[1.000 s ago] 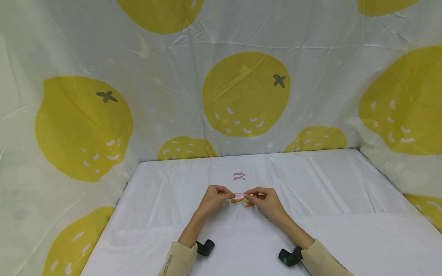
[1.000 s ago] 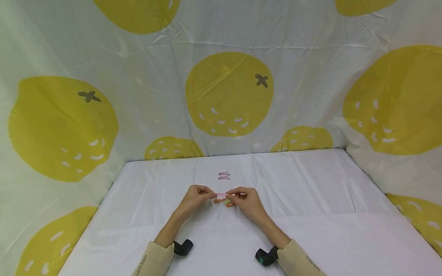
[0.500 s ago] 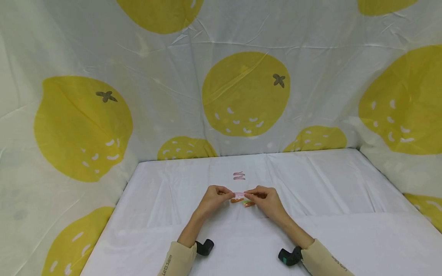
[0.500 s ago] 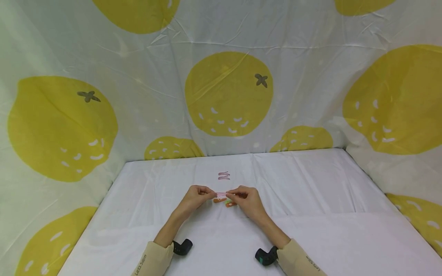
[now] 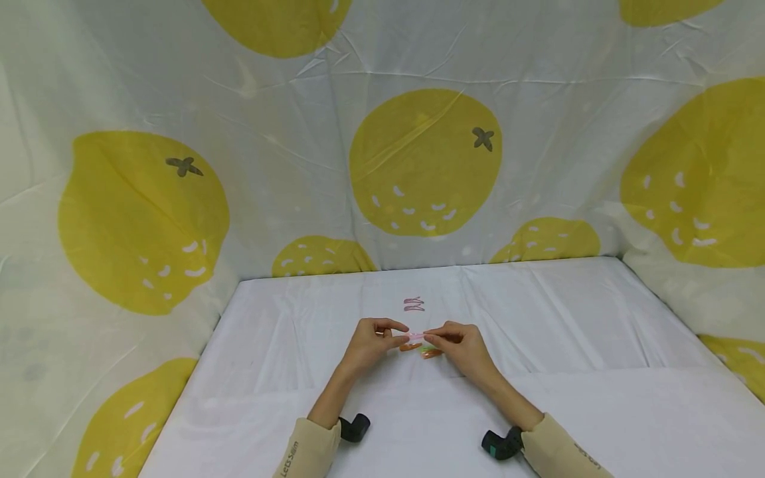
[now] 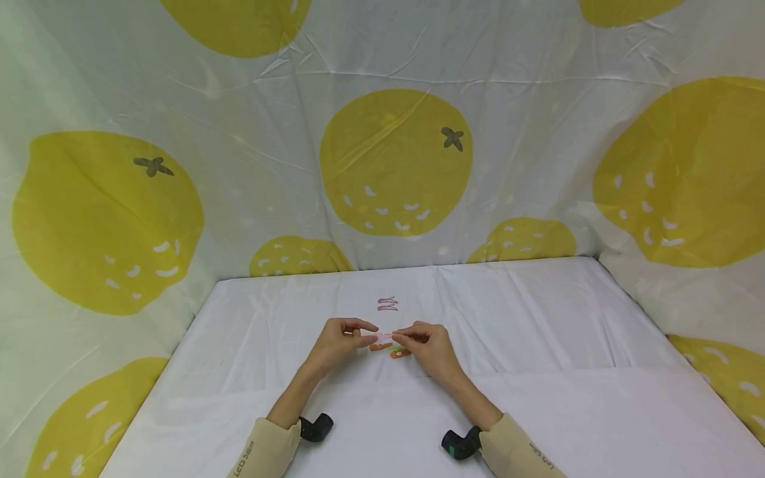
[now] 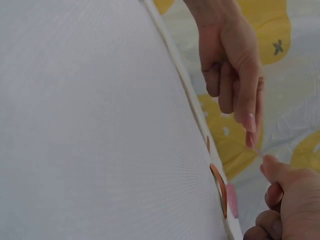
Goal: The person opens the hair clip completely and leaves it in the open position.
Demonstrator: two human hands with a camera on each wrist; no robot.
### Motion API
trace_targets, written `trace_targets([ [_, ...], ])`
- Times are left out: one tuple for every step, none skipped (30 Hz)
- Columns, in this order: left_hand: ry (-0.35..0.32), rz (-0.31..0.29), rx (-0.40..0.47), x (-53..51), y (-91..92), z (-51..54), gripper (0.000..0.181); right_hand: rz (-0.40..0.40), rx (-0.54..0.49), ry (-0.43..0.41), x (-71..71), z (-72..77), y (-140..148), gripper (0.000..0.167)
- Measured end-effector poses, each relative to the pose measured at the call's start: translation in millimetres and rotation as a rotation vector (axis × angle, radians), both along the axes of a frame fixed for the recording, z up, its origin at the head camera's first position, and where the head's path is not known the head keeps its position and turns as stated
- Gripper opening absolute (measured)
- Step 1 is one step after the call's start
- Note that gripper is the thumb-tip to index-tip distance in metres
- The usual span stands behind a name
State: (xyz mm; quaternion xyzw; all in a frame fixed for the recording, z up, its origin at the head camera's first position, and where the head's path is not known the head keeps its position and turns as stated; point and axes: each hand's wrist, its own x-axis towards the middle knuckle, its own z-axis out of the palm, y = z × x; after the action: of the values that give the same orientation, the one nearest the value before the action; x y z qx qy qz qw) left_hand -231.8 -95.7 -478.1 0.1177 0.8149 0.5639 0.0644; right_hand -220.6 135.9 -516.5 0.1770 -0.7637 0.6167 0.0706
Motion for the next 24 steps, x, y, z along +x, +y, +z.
trace_targets([
  [0.010, -0.007, 0.001, -0.1, 0.0, -0.5, 0.017, 0.005, -0.007, -0.002, 0.2, 0.4, 0.0, 0.013],
  [0.027, -0.014, -0.001, -0.5, -0.1, -0.8, 0.016, 0.009, -0.012, -0.002, 0.5, 0.9, -0.1, 0.013],
  [0.045, -0.020, -0.003, -0.6, 0.1, -0.7, 0.016, 0.013, -0.015, -0.005, 0.7, 1.2, 0.0, 0.013],
  [0.066, -0.025, -0.009, -0.9, 0.1, -0.8, 0.015, 0.017, -0.018, -0.007, 1.0, 1.7, 0.1, 0.013],
  [0.087, -0.030, -0.015, -1.2, -0.1, -1.1, 0.015, 0.020, -0.021, -0.011, 1.1, 2.1, 0.1, 0.013],
  [0.108, -0.032, -0.022, -1.5, -0.1, -1.2, 0.015, 0.019, -0.020, -0.016, 1.3, 2.4, 0.3, 0.013],
  [0.132, -0.033, -0.029, -1.7, -0.1, -1.1, 0.014, 0.018, -0.019, -0.022, 1.5, 2.8, 0.3, 0.013],
  [0.156, -0.035, -0.035, -1.8, -0.2, -0.8, 0.014, 0.015, -0.016, -0.028, 1.6, 3.2, 0.4, 0.014],
  [0.170, -0.037, -0.040, -1.8, -0.3, -0.4, 0.014, 0.011, -0.012, -0.035, 1.7, 3.5, 0.5, 0.014],
  [0.186, -0.039, -0.048, -2.1, -0.6, -0.4, 0.013, 0.006, -0.009, -0.042, 1.7, 3.9, 0.5, 0.014],
  [0.197, -0.042, -0.053, -2.0, -0.9, 0.0, 0.013, 0.000, -0.006, -0.048, 1.8, 4.3, 0.4, 0.014],
  [0.209, -0.045, -0.059, -2.1, -1.2, 0.1, 0.013, -0.004, -0.004, -0.053, 1.6, 4.3, 0.5, 0.014],
  [0.219, -0.048, -0.063, -2.1, -1.4, 0.3, 0.014, -0.008, -0.002, -0.060, 1.6, 4.6, 0.4, 0.015],
  [0.228, -0.052, -0.067, -2.3, -1.6, 0.3, 0.014, -0.012, 0.001, -0.067, 1.5, 4.8, 0.4, 0.015],
  [0.239, -0.056, -0.072, -2.5, -1.8, 0.3, 0.013, -0.016, 0.005, -0.075, 1.6, 5.0, 0.4, 0.015],
  [0.253, -0.062, -0.075, -2.8, -2.0, 0.1, 0.013, -0.020, 0.007, -0.082, 1.6, 5.1, 0.3, 0.015],
  [0.267, -0.067, -0.078, -3.0, -2.1, -0.2, 0.012, -0.023, 0.009, -0.088, 1.7, 5.2, 0.2, 0.015],
  [0.284, -0.072, -0.081, -3.3, -2.2, -0.4, 0.012, -0.026, 0.011, -0.093, 1.7, 5.3, 0.1, 0.015],
  [0.302, -0.076, -0.082, -3.5, -2.3, -0.7, 0.011, -0.030, 0.015, -0.098, 2.0, 5.6, -0.1, 0.015],
  [0.323, -0.081, -0.083, -3.8, -2.4, -1.2, 0.010, -0.032, 0.017, -0.103, 2.1, 5.7, -0.1, 0.016],
  [0.338, -0.084, -0.083, -3.9, -2.5, -1.4, 0.009, -0.033, 0.017, -0.106, 2.1, 5.7, -0.3, 0.016],
  [0.348, -0.087, -0.080, -4.0, -2.5, -1.5, 0.009, -0.034, 0.017, -0.109, 2.1, 5.7, -0.4, 0.016],
  [0.356, -0.088, -0.077, -4.0, -2.6, -1.6, 0.008, -0.036, 0.017, -0.110, 1.8, 5.4, -0.5, 0.017],
  [0.363, -0.090, -0.073, -3.9, -2.6, -1.4, 0.008, -0.037, 0.018, -0.113, 1.6, 5.2, -0.5, 0.017],
])
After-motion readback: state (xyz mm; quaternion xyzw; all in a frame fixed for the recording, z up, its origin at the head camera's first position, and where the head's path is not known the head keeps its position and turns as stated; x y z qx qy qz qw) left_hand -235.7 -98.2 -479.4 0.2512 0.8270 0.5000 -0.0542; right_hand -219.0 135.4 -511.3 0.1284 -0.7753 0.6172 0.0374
